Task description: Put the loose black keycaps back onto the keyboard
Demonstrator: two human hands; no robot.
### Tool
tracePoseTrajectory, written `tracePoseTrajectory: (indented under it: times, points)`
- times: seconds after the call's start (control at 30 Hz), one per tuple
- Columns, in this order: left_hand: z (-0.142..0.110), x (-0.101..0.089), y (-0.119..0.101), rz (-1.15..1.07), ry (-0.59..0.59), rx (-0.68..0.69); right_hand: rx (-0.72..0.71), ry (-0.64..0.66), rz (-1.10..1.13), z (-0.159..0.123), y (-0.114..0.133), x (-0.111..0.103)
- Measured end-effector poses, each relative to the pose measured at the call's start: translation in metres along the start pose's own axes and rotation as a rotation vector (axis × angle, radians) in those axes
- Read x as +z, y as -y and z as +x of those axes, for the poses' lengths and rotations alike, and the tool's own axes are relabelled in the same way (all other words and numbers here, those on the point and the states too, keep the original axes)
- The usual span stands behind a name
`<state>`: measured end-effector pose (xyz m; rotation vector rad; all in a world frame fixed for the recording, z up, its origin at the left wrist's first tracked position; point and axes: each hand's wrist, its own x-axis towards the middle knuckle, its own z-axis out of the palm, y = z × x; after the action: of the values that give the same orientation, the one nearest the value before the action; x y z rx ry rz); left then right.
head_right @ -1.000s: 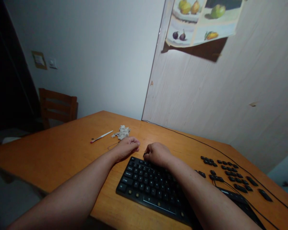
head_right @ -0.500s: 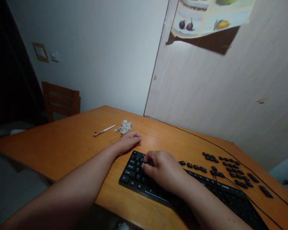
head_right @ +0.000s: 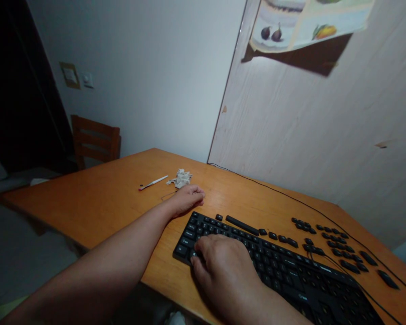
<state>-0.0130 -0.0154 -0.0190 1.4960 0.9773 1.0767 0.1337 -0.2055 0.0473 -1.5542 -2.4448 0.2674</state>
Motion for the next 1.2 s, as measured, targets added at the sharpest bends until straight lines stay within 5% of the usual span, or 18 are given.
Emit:
tracePoseTrajectory:
  times: [1.2]
  points:
    - [-0.001,0.001,-0.003,0.018,0.007,-0.012,0.066,0.064,0.045,0.005,0.010,-0.002]
